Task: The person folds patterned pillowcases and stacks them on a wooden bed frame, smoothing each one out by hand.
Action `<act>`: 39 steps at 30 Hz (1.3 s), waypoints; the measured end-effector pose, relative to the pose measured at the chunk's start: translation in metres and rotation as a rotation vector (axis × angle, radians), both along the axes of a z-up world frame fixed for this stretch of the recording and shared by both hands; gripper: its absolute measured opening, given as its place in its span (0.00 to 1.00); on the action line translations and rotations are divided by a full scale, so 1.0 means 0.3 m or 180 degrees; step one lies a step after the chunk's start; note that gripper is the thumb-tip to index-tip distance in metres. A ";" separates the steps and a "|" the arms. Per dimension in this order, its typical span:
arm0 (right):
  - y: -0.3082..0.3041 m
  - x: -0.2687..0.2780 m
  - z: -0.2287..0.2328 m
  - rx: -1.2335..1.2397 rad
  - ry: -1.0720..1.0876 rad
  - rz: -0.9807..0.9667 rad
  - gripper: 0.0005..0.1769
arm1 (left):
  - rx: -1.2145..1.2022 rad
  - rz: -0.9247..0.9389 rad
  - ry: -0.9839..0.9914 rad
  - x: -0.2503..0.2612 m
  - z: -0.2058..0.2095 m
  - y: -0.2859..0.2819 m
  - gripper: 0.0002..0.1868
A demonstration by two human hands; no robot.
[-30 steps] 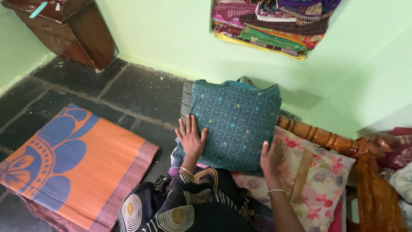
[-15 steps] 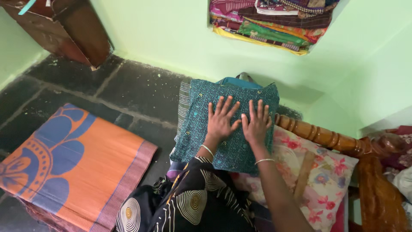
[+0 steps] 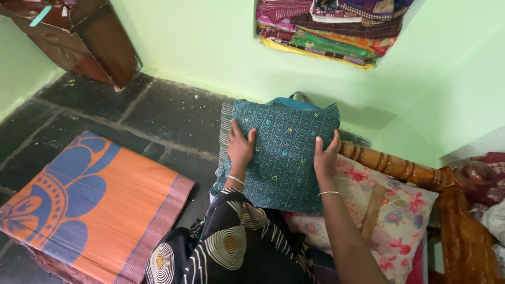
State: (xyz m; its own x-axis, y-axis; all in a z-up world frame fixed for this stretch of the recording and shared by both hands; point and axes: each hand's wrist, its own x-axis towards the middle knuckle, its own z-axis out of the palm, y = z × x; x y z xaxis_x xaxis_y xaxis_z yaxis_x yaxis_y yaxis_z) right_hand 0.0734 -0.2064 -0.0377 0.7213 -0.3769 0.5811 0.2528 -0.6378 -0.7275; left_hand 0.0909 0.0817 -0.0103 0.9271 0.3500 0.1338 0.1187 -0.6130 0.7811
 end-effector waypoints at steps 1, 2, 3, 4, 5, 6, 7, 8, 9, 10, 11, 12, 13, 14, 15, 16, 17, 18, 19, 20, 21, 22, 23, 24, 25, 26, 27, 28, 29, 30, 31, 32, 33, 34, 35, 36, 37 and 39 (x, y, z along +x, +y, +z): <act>-0.008 -0.012 0.003 0.0334 0.0282 -0.0087 0.43 | -0.0107 -0.0005 0.0055 0.005 -0.014 0.007 0.54; -0.018 -0.015 0.007 0.0662 0.0558 -0.0152 0.44 | -0.0218 0.0007 0.0100 0.012 -0.019 0.015 0.57; -0.026 -0.017 0.012 0.0989 0.0839 -0.0212 0.44 | -0.0329 0.0019 0.0144 0.018 -0.021 0.023 0.59; -0.045 -0.016 0.020 0.1149 0.0751 -0.0081 0.40 | -0.0333 0.0031 -0.0115 0.023 -0.014 0.040 0.59; -0.078 -0.009 0.033 0.1307 0.0662 0.0051 0.40 | -0.0334 0.0040 -0.0375 0.030 0.007 0.055 0.59; -0.097 -0.016 0.038 0.1465 0.0583 0.0161 0.43 | -0.0337 0.0029 -0.0621 0.027 0.027 0.064 0.59; -0.106 -0.023 0.042 0.1649 0.0532 0.0199 0.41 | -0.0594 -0.0069 -0.0487 0.010 0.048 0.086 0.54; -0.136 -0.023 0.062 0.1827 0.0468 0.0228 0.41 | -0.0855 -0.0182 -0.0363 -0.018 0.095 0.117 0.50; -0.157 -0.024 0.087 0.2005 0.0403 0.0257 0.42 | -0.1115 -0.0298 -0.0238 -0.043 0.150 0.141 0.47; -0.164 -0.029 0.113 0.2212 0.0491 0.0330 0.43 | -0.1602 -0.0497 -0.0160 -0.063 0.205 0.157 0.41; -0.170 -0.039 0.146 0.2419 0.0579 0.0401 0.44 | -0.2088 -0.0698 -0.0078 -0.082 0.256 0.173 0.36; -0.157 -0.058 0.204 0.2623 0.0674 0.0479 0.45 | -0.2575 -0.0889 0.0004 -0.101 0.302 0.182 0.30; -0.134 -0.073 0.267 0.2770 0.0718 0.0449 0.41 | -0.2647 -0.0995 -0.0135 -0.116 0.344 0.181 0.25; -0.107 -0.086 0.331 0.2916 0.0763 0.0421 0.37 | -0.2719 -0.1101 -0.0276 -0.128 0.384 0.176 0.20; -0.086 -0.100 0.396 0.3061 0.0808 0.0393 0.34 | -0.2789 -0.1207 -0.0417 -0.134 0.421 0.169 0.16; -0.072 -0.121 0.453 0.2932 0.0439 0.0666 0.29 | -0.2748 -0.1228 -0.0718 -0.137 0.459 0.164 0.12; -0.058 -0.140 0.502 0.2793 0.0070 0.0932 0.26 | -0.2703 -0.1247 -0.1019 -0.137 0.495 0.158 0.10; -0.045 -0.158 0.544 0.2645 -0.0293 0.1185 0.24 | -0.2656 -0.1264 -0.1309 -0.144 0.528 0.153 0.08; -0.044 -0.170 0.588 0.2491 -0.0536 0.1265 0.23 | -0.2726 -0.1199 -0.1627 -0.150 0.561 0.142 0.07; -0.055 -0.175 0.634 0.2336 -0.0790 0.1339 0.25 | -0.2787 -0.1144 -0.1952 -0.150 0.598 0.128 0.06; -0.063 -0.180 0.674 0.2177 -0.1044 0.1409 0.28 | -0.2844 -0.1090 -0.2278 -0.157 0.628 0.122 0.06; -0.080 -0.189 0.707 0.2126 -0.1410 0.1587 0.26 | -0.2990 -0.1000 -0.2663 -0.170 0.645 0.122 0.10; -0.105 -0.196 0.737 0.2068 -0.1778 0.1762 0.24 | -0.3131 -0.0904 -0.3048 -0.177 0.653 0.125 0.15; -0.126 -0.199 0.754 0.1996 -0.2142 0.1937 0.23 | -0.3276 -0.0791 -0.3435 -0.176 0.650 0.129 0.20; -0.146 -0.220 0.739 0.1880 -0.2291 0.1805 0.19 | -0.3110 -0.0704 -0.3592 -0.184 0.622 0.140 0.22; -0.171 -0.234 0.712 0.1821 -0.2415 0.1730 0.19 | -0.2933 -0.0612 -0.3751 -0.207 0.567 0.161 0.24; -0.205 -0.269 0.655 0.1834 -0.2350 0.1782 0.20 | -0.2753 -0.0515 -0.3906 -0.233 0.495 0.179 0.26; -0.237 -0.307 0.576 0.1919 -0.2149 0.1912 0.21 | -0.2719 -0.0428 -0.4081 -0.273 0.401 0.176 0.23; -0.267 -0.348 0.481 0.2034 -0.1883 0.2094 0.23 | -0.2695 -0.0372 -0.4273 -0.316 0.301 0.180 0.25; -0.294 -0.390 0.373 0.2181 -0.1501 0.2330 0.25 | -0.2417 -0.0761 -0.3865 -0.365 0.204 0.232 0.28; -0.312 -0.443 0.256 0.2382 -0.1054 0.2603 0.27 | -0.2134 -0.1161 -0.3483 -0.428 0.111 0.303 0.31; -0.322 -0.493 0.145 0.2588 -0.0632 0.2852 0.29 | -0.2900 -0.1241 -0.2884 -0.491 0.029 0.348 0.31; -0.329 -0.538 0.050 0.2758 -0.0243 0.3034 0.32 | -0.3625 -0.1330 -0.2232 -0.540 -0.036 0.386 0.31; -0.336 -0.577 -0.024 0.2850 0.0134 0.3130 0.34 | -0.3873 -0.0894 -0.2087 -0.593 -0.084 0.442 0.30; -0.345 -0.610 -0.074 0.2901 0.0510 0.3185 0.37 | -0.4103 -0.0449 -0.1940 -0.621 -0.111 0.475 0.30; -0.350 -0.626 -0.098 0.2580 0.0744 0.2801 0.37 | -0.3958 -0.0487 -0.2156 -0.636 -0.116 0.493 0.29; -0.347 -0.647 -0.105 0.2253 0.0969 0.2416 0.37 | -0.3809 -0.0529 -0.2367 -0.659 -0.103 0.524 0.29; -0.320 -0.685 -0.067 0.2004 0.1217 0.1855 0.34 | -0.3364 -0.0385 -0.2455 -0.659 -0.051 0.534 0.28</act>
